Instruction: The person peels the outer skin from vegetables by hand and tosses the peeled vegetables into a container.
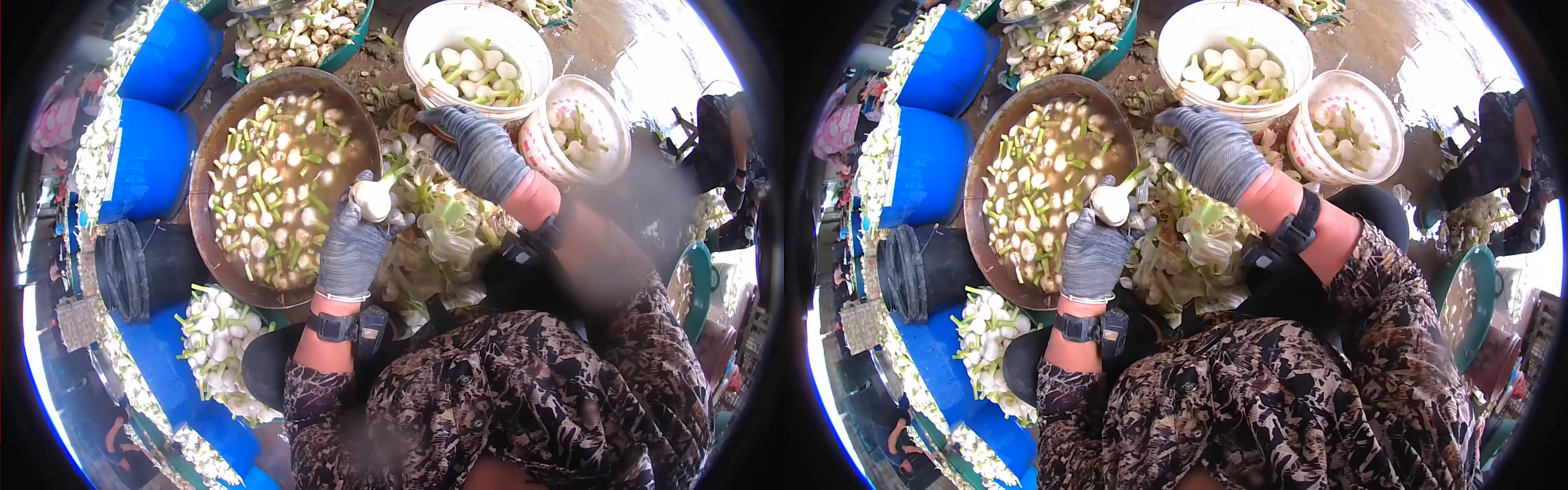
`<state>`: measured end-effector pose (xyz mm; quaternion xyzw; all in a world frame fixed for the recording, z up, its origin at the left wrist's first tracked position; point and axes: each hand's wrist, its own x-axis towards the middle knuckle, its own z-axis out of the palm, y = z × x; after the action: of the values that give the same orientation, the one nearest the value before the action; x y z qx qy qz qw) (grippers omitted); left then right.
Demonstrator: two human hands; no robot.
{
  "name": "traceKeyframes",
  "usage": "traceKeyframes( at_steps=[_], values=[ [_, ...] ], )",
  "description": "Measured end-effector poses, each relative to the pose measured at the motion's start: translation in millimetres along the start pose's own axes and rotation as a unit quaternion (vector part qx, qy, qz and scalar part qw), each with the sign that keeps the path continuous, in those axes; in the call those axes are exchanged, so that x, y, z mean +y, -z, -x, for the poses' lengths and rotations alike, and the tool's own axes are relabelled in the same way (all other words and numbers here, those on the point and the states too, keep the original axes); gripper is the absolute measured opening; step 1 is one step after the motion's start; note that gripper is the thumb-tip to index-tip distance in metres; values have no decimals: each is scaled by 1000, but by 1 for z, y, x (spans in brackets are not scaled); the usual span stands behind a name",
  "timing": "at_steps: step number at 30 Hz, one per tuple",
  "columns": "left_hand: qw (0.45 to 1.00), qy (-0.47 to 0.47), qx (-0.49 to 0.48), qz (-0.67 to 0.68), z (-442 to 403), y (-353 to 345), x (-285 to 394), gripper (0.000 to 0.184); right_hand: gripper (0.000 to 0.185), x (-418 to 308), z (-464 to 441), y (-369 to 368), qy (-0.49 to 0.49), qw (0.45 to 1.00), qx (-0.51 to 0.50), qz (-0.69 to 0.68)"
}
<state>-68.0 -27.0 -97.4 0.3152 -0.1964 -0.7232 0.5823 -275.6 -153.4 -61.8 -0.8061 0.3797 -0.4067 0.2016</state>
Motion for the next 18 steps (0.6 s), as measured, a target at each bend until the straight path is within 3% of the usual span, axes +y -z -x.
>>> traceKeyframes(
  at_steps=[3,6,11,12,14,15,16,17,18],
  values=[
    [998,3,29,-64,-1,-13,0,70,18,-32,3,6,101,992,-79,4],
    [987,-37,-2,-158,-4,-40,4,70,18,-41,11,3,99,982,-154,43],
    [986,-20,-38,-158,-5,-23,-4,75,16,-40,17,-2,77,980,-180,29],
    [987,-19,-37,-158,-3,-25,-1,75,16,-42,18,-2,30,980,-194,14],
    [947,11,-22,-321,2,-30,9,75,16,-45,20,-3,-68,973,-221,-15],
    [947,13,-23,-320,3,-32,11,75,19,-44,22,-6,-100,970,-216,-51],
    [914,-3,-44,-403,5,-33,14,74,19,-39,22,-9,-103,970,-216,-50],
    [874,-19,-65,-482,6,-34,14,73,22,-32,22,-11,-147,951,-251,-104],
    [874,-17,-67,-481,6,-27,9,73,24,-29,21,-12,-189,927,-285,-157]
  ],
)
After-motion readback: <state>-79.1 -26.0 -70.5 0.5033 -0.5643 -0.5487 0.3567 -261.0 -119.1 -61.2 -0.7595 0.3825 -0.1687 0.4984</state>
